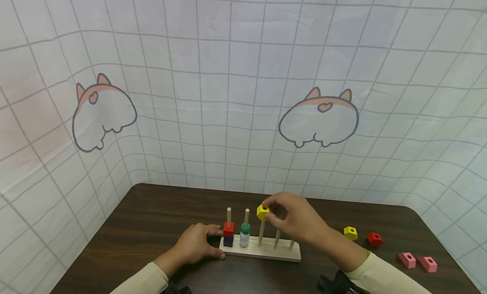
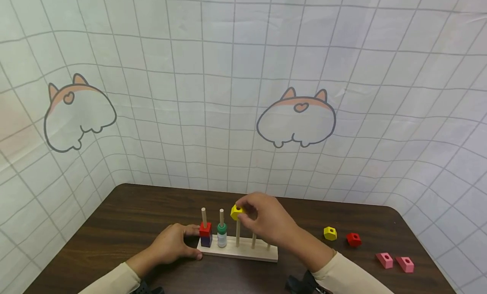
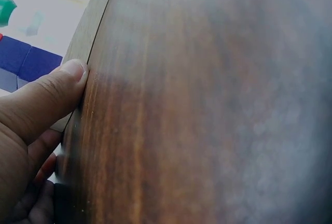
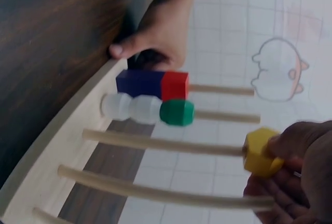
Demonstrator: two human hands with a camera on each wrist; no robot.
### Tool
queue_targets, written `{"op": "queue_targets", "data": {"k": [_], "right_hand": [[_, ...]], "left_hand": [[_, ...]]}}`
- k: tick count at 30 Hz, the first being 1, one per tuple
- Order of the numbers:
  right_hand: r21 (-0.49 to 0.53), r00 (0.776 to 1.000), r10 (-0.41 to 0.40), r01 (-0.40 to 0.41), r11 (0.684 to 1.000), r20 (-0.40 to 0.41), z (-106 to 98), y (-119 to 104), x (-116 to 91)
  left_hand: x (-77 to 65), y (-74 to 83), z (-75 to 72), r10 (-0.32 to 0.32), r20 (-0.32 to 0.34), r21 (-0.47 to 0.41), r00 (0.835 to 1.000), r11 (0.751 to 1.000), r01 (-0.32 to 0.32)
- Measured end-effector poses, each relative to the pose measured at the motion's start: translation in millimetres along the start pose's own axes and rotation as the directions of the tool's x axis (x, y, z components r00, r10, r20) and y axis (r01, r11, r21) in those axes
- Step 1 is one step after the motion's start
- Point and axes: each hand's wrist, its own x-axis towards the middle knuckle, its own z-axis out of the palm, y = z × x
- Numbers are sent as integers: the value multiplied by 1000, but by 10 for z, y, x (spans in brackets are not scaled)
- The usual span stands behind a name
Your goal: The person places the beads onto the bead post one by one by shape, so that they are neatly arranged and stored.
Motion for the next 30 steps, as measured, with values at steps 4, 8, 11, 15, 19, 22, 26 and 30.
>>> {"op": "queue_targets", "data": {"k": [4, 8, 11, 15, 19, 22, 26, 30], "right_hand": [[-17, 999, 39, -39, 999, -7, 42, -71, -40], [-27, 996, 79, -80, 996, -31, 105, -97, -88], [-33, 992, 116, -118, 992, -59, 160, -122, -127], [-30, 982, 164, -167, 985, -94, 246, -132, -192], [4, 970, 205, -206, 979, -130, 340, -95, -233], [42, 966, 204, -199, 979, -161, 401, -50, -253], [94, 959, 185, -168, 981, -215, 474, 12, -276], [137, 949, 185, -154, 979, -256, 545, 59, -307]], "left_hand": [[-21, 17, 3, -1, -5, 4, 1000, 1000, 1], [-45, 39, 10, 0, -10, 4, 1000, 1000, 0], [-59, 49, 23, 0, -13, 1, 1000, 1000, 0], [-72, 56, 43, -2, -15, -3, 1000, 1000, 2], [-68, 39, 52, -2, -15, 1, 1000, 1000, 2], [-67, 34, 50, 1, -19, 4, 1000, 1000, -1], [-69, 28, 51, -2, -21, 5, 1000, 1000, 2], [-72, 23, 50, 0, -21, 1, 1000, 1000, 0]]}}
